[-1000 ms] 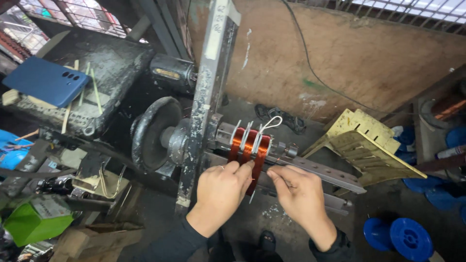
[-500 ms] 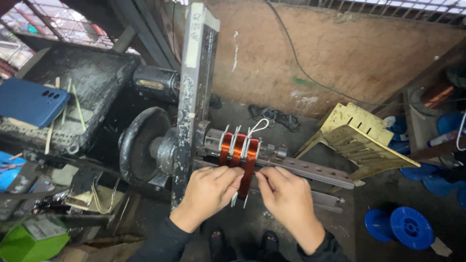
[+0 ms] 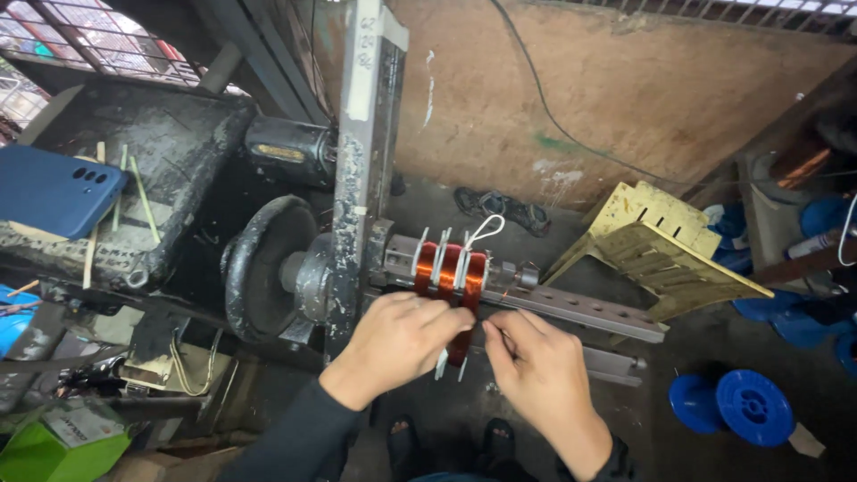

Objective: Tying string around copper wire coils on a winding machine to secure them

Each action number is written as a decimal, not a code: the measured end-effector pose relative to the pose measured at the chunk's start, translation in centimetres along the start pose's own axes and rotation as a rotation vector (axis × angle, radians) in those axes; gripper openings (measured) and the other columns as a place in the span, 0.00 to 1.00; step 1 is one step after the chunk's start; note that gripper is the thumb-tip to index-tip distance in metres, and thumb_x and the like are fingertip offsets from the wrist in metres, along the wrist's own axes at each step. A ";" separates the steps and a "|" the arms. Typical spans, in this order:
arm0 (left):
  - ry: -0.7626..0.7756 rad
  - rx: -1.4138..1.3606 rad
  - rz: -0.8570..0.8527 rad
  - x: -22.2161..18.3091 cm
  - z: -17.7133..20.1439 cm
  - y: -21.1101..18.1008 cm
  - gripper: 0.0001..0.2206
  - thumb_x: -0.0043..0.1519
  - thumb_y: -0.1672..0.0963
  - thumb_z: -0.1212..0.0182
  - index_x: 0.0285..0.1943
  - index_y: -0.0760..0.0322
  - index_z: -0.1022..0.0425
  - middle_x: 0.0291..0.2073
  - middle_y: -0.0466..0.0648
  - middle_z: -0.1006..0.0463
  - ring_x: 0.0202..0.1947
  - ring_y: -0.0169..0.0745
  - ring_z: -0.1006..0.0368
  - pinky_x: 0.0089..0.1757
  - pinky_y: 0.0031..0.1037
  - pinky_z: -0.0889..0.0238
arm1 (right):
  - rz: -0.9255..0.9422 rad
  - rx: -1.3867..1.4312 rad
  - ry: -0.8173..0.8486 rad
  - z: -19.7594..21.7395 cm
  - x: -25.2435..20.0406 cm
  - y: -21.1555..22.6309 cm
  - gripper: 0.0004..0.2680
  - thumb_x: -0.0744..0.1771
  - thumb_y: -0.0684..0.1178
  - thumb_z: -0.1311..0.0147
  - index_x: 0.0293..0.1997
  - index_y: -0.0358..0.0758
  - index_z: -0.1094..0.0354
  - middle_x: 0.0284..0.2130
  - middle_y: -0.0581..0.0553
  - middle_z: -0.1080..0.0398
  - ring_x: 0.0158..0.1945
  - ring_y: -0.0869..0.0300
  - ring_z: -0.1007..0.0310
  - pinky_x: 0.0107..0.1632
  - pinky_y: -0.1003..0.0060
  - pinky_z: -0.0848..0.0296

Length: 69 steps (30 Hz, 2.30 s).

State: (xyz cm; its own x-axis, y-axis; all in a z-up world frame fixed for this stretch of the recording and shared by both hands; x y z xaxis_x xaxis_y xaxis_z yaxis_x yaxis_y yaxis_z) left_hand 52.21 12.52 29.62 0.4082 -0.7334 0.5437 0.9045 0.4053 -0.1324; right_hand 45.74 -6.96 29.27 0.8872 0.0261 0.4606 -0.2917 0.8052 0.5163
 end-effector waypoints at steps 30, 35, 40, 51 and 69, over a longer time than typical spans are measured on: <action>0.032 -0.134 0.029 0.5 0.0 1.7 0.04 0.67 0.56 0.40 0.46 0.55 0.21 0.28 0.43 0.25 0.26 0.54 0.26 0.31 0.40 0.33 | -0.153 0.168 -0.184 -1.4 -1.6 -0.6 0.04 0.68 0.46 0.40 0.35 0.44 0.23 0.24 0.54 0.26 0.24 0.67 0.31 0.29 0.72 0.32; 0.035 -0.094 0.005 2.1 -0.1 1.3 0.01 0.64 0.58 0.40 0.39 0.56 0.24 0.26 0.44 0.24 0.25 0.51 0.26 0.30 0.39 0.35 | -0.163 0.207 -0.217 -1.6 -1.7 0.2 0.04 0.67 0.44 0.38 0.31 0.43 0.24 0.21 0.54 0.29 0.23 0.69 0.35 0.29 0.73 0.34; 0.117 -0.055 0.013 3.6 -0.5 0.7 0.07 0.58 0.58 0.40 0.29 0.57 0.33 0.20 0.44 0.28 0.21 0.56 0.27 0.25 0.43 0.41 | -0.126 0.128 -0.276 -2.2 -2.1 0.6 0.04 0.67 0.45 0.38 0.31 0.44 0.24 0.20 0.56 0.32 0.23 0.68 0.36 0.30 0.73 0.34; 0.187 0.185 0.189 4.4 -4.4 -2.0 0.05 0.49 0.57 0.33 0.28 0.55 0.25 0.19 0.42 0.23 0.17 0.52 0.24 0.19 0.41 0.37 | 0.289 0.092 -0.199 -2.7 -2.8 -2.1 0.04 0.68 0.42 0.42 0.33 0.37 0.28 0.29 0.45 0.26 0.28 0.54 0.28 0.35 0.62 0.28; -0.231 -0.036 0.617 -3.4 17.6 7.5 0.18 0.77 0.56 0.62 0.54 0.66 0.22 0.46 0.54 0.21 0.48 0.49 0.26 0.53 0.40 0.39 | 0.211 0.169 -0.337 -3.1 -2.2 -1.3 0.03 0.66 0.41 0.35 0.35 0.34 0.25 0.23 0.48 0.27 0.19 0.63 0.40 0.28 0.69 0.36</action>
State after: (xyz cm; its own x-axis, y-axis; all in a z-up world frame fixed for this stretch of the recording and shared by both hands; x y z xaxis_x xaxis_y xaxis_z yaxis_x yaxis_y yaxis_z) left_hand 55.40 27.63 41.33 0.8198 -0.2350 0.5222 0.5183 0.6923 -0.5021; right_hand 45.25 -6.23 25.39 0.6435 -0.0374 0.7645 -0.5338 0.6939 0.4833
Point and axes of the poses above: each hand's wrist, its own x-axis towards the middle knuckle, its own z-axis out of the back of the hand, y = z × x, the point moved 2 cm from there along x, towards the middle knuckle
